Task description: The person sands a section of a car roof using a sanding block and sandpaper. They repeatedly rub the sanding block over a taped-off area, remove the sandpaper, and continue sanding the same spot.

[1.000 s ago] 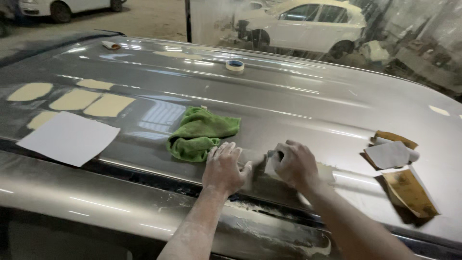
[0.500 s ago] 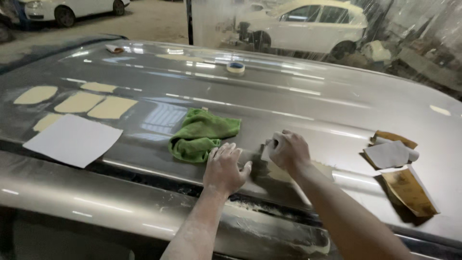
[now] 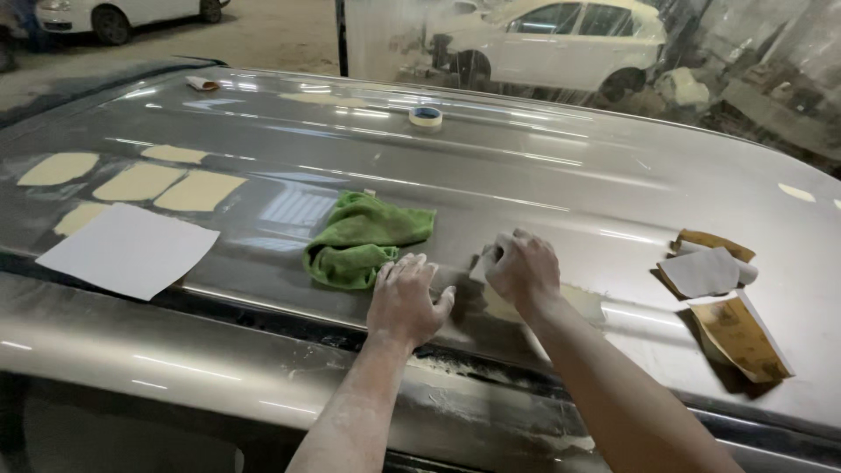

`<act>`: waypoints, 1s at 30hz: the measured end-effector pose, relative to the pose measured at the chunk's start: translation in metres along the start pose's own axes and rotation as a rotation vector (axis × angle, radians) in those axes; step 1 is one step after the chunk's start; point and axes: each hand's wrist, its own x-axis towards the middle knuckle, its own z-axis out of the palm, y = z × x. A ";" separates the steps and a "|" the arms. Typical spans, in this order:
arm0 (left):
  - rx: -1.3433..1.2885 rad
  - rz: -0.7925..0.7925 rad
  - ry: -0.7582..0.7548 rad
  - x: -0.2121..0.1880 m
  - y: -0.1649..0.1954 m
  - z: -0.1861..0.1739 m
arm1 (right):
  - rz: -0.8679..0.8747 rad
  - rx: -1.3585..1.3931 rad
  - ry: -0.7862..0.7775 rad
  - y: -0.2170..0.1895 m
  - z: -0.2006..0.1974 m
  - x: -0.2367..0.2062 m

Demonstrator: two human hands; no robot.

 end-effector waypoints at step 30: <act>-0.015 -0.002 -0.012 0.005 -0.005 0.001 | -0.163 0.050 0.011 0.030 -0.016 -0.012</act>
